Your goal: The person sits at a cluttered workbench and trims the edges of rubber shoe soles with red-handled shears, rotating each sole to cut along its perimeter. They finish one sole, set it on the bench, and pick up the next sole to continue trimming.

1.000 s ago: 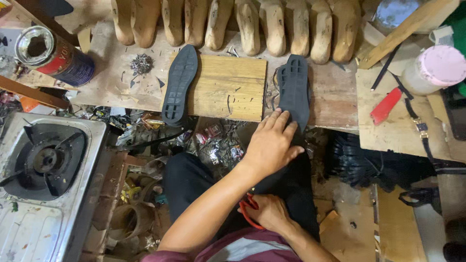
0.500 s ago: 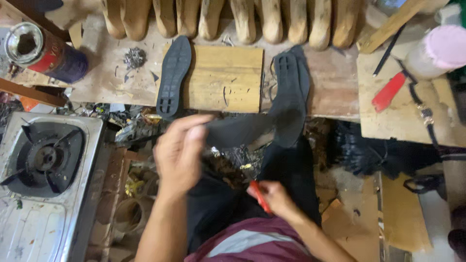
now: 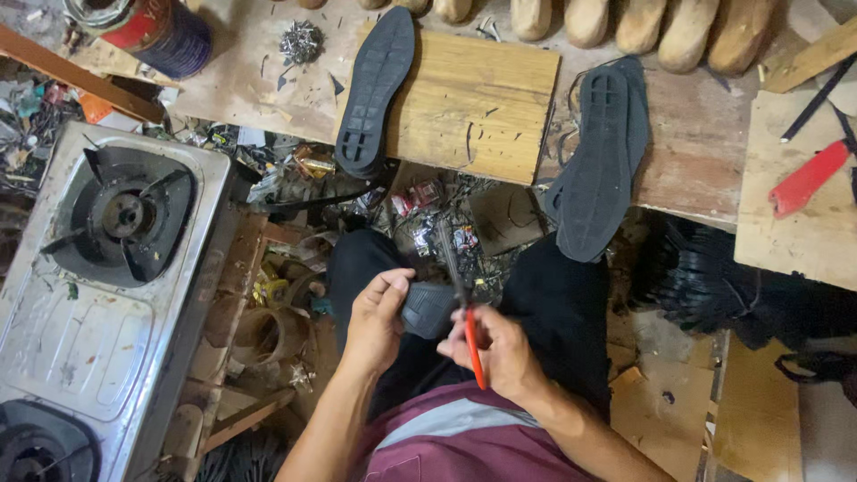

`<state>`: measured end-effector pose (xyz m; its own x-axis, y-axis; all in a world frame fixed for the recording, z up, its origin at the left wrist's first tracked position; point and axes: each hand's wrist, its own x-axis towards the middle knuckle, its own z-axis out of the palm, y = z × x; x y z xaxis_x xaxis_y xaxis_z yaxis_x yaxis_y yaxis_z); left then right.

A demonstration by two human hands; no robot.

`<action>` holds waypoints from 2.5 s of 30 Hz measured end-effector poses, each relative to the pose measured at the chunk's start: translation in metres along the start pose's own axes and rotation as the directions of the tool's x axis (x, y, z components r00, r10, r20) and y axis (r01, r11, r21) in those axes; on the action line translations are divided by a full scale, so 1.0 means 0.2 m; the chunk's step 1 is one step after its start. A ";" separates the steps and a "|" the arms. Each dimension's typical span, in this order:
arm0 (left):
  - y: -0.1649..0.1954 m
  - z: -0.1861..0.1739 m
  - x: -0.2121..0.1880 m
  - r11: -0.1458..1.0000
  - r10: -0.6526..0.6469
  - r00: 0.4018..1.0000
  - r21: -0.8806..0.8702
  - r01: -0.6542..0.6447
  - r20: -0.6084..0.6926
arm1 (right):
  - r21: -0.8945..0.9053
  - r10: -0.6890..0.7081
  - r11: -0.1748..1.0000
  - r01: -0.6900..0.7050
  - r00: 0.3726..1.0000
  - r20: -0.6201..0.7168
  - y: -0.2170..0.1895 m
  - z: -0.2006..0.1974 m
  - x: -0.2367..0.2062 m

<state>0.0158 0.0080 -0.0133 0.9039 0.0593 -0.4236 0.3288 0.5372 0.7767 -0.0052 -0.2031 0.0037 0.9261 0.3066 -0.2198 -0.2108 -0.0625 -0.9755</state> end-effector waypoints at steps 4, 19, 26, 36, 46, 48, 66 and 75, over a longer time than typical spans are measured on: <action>0.00 -0.04 -0.04 0.998 0.042 0.998 -0.047 -0.039 0.050 | -0.397 -0.482 0.828 0.395 0.864 -0.144 -0.06 -0.01 -0.01; 0.11 0.03 -0.19 0.905 -0.078 0.930 -0.366 0.217 0.359 | -0.252 -0.308 0.922 0.294 0.951 -0.017 -0.17 -0.09 -0.02; 0.06 0.05 -0.18 0.941 -0.061 0.857 0.317 -0.122 0.511 | -0.183 -0.241 0.960 0.211 0.957 -0.161 -0.24 -0.10 0.05; 0.18 -0.09 0.00 0.947 0.312 0.950 -0.085 -0.311 0.003 | -0.527 0.190 0.835 -0.157 0.982 0.009 -0.27 -0.16 -0.09; 0.15 -0.09 -0.02 0.943 0.324 0.942 -0.115 -0.313 0.087 | -0.623 -0.084 0.762 0.176 0.981 0.175 -0.27 -0.19 -0.10; 0.14 -0.10 -0.03 0.936 0.338 0.937 -0.130 -0.326 0.085 | -0.582 0.005 0.809 0.081 0.989 0.145 -0.29 -0.17 -0.10; 0.23 0.10 -0.06 0.901 0.322 0.940 -0.341 -0.268 0.113 | -0.468 -0.101 0.877 0.112 0.994 0.048 -0.25 -0.14 -0.08; 0.10 0.02 -0.06 0.957 0.269 0.949 -0.162 -0.243 0.165 | -0.595 -0.349 0.727 0.343 0.931 0.110 -0.38 -0.16 -0.04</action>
<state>0.0123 0.0134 0.0091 0.9913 0.0620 -0.1165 0.0508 0.6353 0.7706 0.0140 -0.2307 0.0793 0.9012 0.4112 0.1371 0.3505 -0.5052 -0.7886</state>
